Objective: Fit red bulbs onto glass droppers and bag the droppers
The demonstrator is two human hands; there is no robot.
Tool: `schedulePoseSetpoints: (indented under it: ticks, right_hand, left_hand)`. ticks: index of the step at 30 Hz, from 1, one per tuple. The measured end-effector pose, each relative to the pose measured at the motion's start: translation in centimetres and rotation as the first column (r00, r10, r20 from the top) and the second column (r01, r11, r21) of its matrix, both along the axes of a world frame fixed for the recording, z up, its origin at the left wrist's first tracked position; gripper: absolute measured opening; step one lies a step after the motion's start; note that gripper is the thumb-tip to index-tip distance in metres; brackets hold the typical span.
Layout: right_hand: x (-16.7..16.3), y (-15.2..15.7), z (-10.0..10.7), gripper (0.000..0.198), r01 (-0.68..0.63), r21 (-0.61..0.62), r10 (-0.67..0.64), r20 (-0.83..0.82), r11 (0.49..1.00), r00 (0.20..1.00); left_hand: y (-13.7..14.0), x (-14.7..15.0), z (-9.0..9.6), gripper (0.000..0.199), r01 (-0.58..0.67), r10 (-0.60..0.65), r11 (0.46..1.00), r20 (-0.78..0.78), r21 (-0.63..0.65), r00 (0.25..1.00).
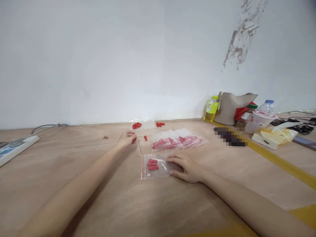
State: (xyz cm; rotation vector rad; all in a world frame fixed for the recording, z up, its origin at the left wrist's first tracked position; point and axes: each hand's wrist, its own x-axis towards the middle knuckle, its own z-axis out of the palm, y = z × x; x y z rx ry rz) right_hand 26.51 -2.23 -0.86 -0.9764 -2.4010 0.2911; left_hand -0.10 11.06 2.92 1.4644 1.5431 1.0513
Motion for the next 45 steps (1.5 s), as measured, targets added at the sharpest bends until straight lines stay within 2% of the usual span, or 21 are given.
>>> schedulePoseSetpoints:
  ticks: [3,6,9,11,15,22,28,31,34,37,40,42,45]
  right_hand:
    - [0.0,0.0,-0.1,0.042,-0.001,-0.008,0.001,0.000,1.000,1.000]
    - [0.0,0.0,-0.1,0.042,0.003,-0.006,-0.003,-0.005,1.000,1.000]
    - [0.0,0.0,0.0,0.042,0.002,-0.007,-0.002,-0.002,1.000,1.000]
    - [0.0,0.0,0.0,0.043,0.007,-0.010,-0.006,0.007,1.000,1.000]
    - [0.1,0.0,-0.1,0.043,0.009,-0.001,-0.009,0.015,1.000,1.000]
    - [0.1,0.1,-0.1,0.043,0.001,0.005,-0.001,0.011,1.000,1.000]
    - [0.1,0.1,-0.2,0.043,0.000,0.014,0.000,-0.001,1.000,1.000]
    - [0.1,0.1,-0.3,0.043,0.003,0.003,-0.003,0.002,1.000,1.000]
    - [0.1,0.1,-0.2,0.042,0.004,-0.003,-0.004,0.008,1.000,1.000]
    - [0.1,0.1,-0.2,0.042,0.006,0.001,-0.006,0.009,1.000,1.000]
    - [0.1,0.1,-0.1,0.041,0.008,0.002,-0.008,0.009,1.000,1.000]
    - [0.1,0.1,-0.1,0.041,0.009,0.002,-0.009,0.006,1.000,1.000]
    - [0.1,0.1,-0.2,0.041,-0.004,0.004,0.004,-0.005,1.000,1.000]
  left_hand:
    - [-3.3,-2.2,0.0,0.014,-0.041,0.032,0.997,0.139,0.062,0.990]
    - [-5.9,-3.5,-0.7,0.007,-0.015,0.005,0.999,0.264,0.035,0.964]
    - [-7.3,-3.8,-1.8,0.005,0.025,-0.015,1.000,0.462,-0.015,0.887]
    - [-7.7,-3.5,-2.4,0.008,0.051,-0.020,0.998,0.522,-0.046,0.853]
    - [-8.2,-2.8,-2.8,0.011,0.074,-0.009,0.992,0.548,-0.098,0.836]
    - [-7.8,-4.0,-1.6,0.012,-0.015,0.033,0.999,0.550,-0.036,0.834]
    - [-7.6,-4.1,-2.2,0.012,-0.010,0.025,0.999,0.546,-0.030,0.837]
    - [-8.2,-3.5,-2.5,0.012,0.049,-0.008,0.997,0.582,-0.055,0.813]
    - [-8.9,-3.1,-2.6,0.011,0.216,-0.097,0.969,0.614,-0.122,0.783]
    - [-9.3,-3.2,-2.5,0.016,0.348,-0.228,0.928,0.535,-0.135,0.814]
    - [-9.3,-3.8,-2.2,0.021,0.413,-0.388,0.908,0.240,-0.064,0.890]
    - [-9.2,-4.3,-2.0,0.024,0.471,-0.467,0.881,0.074,-0.043,0.881]
    - [-9.2,-4.8,-2.0,0.027,0.542,-0.542,0.840,-0.012,-0.034,0.840]
